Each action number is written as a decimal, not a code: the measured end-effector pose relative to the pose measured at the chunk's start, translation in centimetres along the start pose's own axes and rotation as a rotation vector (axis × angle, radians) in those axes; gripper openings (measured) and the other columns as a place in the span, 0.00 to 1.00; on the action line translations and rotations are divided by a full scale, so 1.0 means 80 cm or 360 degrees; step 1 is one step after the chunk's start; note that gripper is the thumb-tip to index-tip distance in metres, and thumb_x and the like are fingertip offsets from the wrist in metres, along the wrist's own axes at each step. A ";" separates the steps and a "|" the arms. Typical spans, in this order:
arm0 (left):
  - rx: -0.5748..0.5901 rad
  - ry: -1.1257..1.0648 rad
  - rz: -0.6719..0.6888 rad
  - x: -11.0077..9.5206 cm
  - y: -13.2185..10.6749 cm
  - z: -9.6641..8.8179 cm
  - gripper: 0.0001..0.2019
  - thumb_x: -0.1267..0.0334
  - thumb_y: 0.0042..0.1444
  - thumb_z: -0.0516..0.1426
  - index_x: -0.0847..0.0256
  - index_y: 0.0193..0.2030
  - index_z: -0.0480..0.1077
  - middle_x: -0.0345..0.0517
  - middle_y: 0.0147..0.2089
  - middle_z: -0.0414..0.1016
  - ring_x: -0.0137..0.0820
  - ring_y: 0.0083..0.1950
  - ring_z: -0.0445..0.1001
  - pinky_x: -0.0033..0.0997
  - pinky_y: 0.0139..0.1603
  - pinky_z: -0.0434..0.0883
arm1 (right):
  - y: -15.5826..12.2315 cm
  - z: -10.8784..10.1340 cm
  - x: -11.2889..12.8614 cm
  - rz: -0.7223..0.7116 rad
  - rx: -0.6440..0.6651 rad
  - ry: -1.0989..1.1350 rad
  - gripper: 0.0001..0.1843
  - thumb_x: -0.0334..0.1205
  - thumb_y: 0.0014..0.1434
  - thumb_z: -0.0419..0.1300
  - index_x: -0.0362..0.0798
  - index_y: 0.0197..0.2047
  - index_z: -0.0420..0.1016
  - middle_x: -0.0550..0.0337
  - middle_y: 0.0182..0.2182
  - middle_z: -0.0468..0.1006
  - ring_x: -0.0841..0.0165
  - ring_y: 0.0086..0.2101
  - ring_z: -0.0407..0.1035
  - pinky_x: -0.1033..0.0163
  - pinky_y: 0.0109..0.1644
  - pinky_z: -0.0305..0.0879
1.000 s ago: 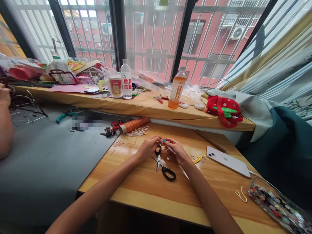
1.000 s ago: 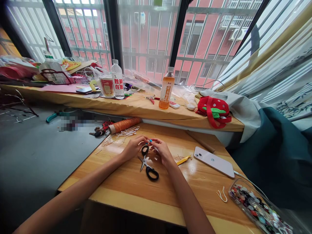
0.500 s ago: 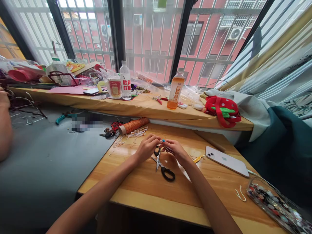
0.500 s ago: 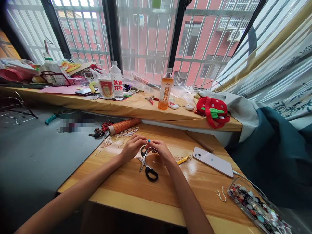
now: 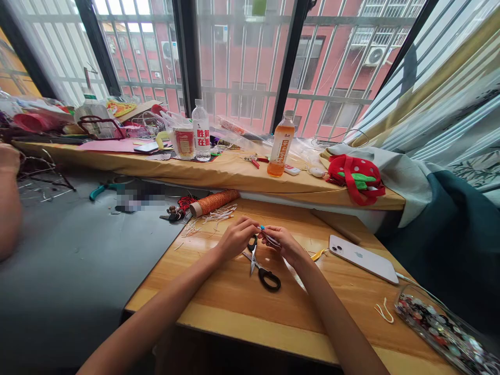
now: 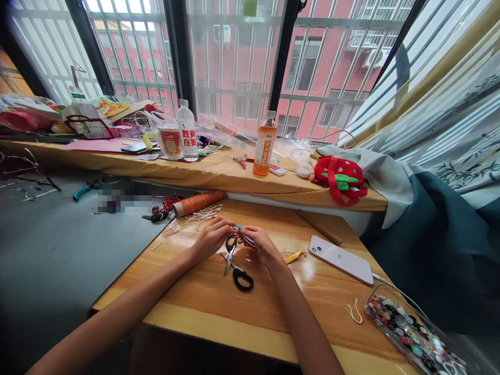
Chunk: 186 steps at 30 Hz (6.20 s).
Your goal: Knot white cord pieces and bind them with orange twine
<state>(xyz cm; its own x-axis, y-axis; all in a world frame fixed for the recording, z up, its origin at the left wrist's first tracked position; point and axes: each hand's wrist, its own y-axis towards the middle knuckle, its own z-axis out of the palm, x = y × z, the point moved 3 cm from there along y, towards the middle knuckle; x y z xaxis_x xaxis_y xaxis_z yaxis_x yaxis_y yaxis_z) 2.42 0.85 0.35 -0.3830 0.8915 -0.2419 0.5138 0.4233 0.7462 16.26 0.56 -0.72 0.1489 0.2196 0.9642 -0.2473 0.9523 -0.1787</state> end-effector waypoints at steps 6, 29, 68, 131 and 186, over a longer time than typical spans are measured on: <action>-0.0034 -0.0065 -0.0196 0.005 0.002 0.003 0.08 0.68 0.55 0.47 0.61 0.31 0.67 0.46 0.37 0.69 0.29 0.41 0.63 0.30 0.43 0.64 | 0.004 -0.003 -0.002 -0.0029 -0.0165 0.0037 0.12 0.42 0.34 0.65 0.45 0.24 0.71 0.62 0.22 0.74 0.76 0.22 0.64 0.69 0.29 0.55; 0.0115 -0.0668 -0.1070 0.024 0.004 0.019 0.15 0.57 0.53 0.47 0.64 0.32 0.70 0.43 0.31 0.73 0.27 0.32 0.69 0.24 0.33 0.64 | 0.007 0.005 -0.012 -0.0037 -0.0255 0.0170 0.14 0.43 0.31 0.65 0.45 0.22 0.70 0.63 0.20 0.69 0.79 0.18 0.57 0.71 0.20 0.51; 0.0396 -0.1731 -0.1494 0.017 0.000 0.018 0.18 0.53 0.38 0.58 0.69 0.29 0.72 0.46 0.27 0.72 0.24 0.26 0.63 0.24 0.31 0.59 | 0.009 -0.003 0.001 -0.0604 -0.0493 -0.0427 0.15 0.47 0.39 0.60 0.43 0.23 0.69 0.65 0.15 0.66 0.76 0.17 0.57 0.69 0.20 0.51; -0.0029 -0.1483 -0.1601 0.025 -0.001 0.018 0.10 0.59 0.42 0.56 0.65 0.27 0.63 0.45 0.29 0.72 0.24 0.26 0.68 0.23 0.27 0.61 | -0.010 0.013 0.003 -0.0705 -0.0794 -0.1038 0.14 0.48 0.48 0.53 0.47 0.22 0.69 0.59 0.19 0.73 0.72 0.15 0.63 0.67 0.21 0.56; -0.0507 -0.1645 -0.1799 0.025 -0.014 0.039 0.10 0.64 0.42 0.55 0.67 0.33 0.67 0.41 0.29 0.69 0.17 0.16 0.62 0.17 0.12 0.57 | 0.002 0.013 -0.022 -0.0642 -0.0839 -0.0696 0.14 0.48 0.48 0.53 0.46 0.21 0.64 0.65 0.16 0.67 0.75 0.16 0.57 0.68 0.21 0.53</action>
<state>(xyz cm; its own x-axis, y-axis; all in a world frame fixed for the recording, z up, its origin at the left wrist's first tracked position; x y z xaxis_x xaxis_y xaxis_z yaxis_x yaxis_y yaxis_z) 3.48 2.67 -2.96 0.2986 -0.0766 -0.9513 0.1062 0.9932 -0.0467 14.98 0.08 -2.26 -0.2862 -0.1626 0.9443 0.2477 0.9394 0.2369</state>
